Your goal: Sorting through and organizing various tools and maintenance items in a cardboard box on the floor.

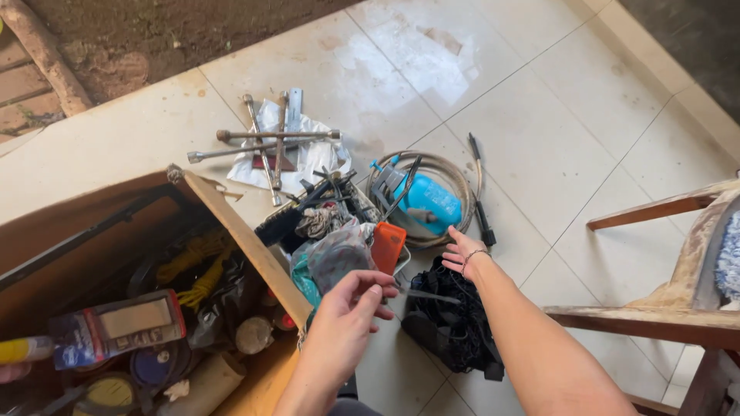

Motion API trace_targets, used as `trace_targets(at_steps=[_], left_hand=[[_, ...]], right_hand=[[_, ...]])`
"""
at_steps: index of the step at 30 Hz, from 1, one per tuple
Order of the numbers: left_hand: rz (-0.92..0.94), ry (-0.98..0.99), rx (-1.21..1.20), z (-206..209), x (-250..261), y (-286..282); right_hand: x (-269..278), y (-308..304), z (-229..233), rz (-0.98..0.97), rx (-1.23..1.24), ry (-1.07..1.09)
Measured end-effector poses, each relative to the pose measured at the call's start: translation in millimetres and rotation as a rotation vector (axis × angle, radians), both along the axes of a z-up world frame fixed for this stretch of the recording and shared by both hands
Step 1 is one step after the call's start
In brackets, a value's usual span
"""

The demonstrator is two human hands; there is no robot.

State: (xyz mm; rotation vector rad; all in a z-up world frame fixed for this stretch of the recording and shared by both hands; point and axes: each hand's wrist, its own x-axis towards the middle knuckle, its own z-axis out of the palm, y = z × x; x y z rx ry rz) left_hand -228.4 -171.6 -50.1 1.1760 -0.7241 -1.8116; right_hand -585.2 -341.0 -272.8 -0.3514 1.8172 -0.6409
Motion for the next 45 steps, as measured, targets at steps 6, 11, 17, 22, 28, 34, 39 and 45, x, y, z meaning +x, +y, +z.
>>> trace_targets(at_steps=[6, 11, 17, 22, 28, 34, 39, 45], left_hand=[[0.084, -0.046, 0.089, 12, 47, 14], [0.137, -0.111, 0.091, 16, 110, 57], [0.324, -0.255, 0.166, 51, 207, 121], [0.687, -0.19, 0.197, 23, 288, 168], [0.907, -0.026, 0.121, 39, 332, 183], [0.97, -0.042, 0.155, 44, 344, 203], [0.993, -0.02, 0.12, 52, 352, 213], [1.023, 0.014, 0.119, 58, 360, 220]], right_hand=[[9, 30, -17, 0.024, -0.027, -0.069], [32, 28, 13, 0.169, -0.032, -0.065], [192, 33, 134, 0.661, -0.303, -0.076], [355, 73, 221, 1.246, -0.449, -0.097], [488, 101, 158, 1.987, -0.462, 0.249], [541, 112, 35, 1.959, -0.62, 0.679], [562, 135, 7, 1.38, -0.385, 0.787], [564, 150, 20, 1.613, -0.713, 0.966]])
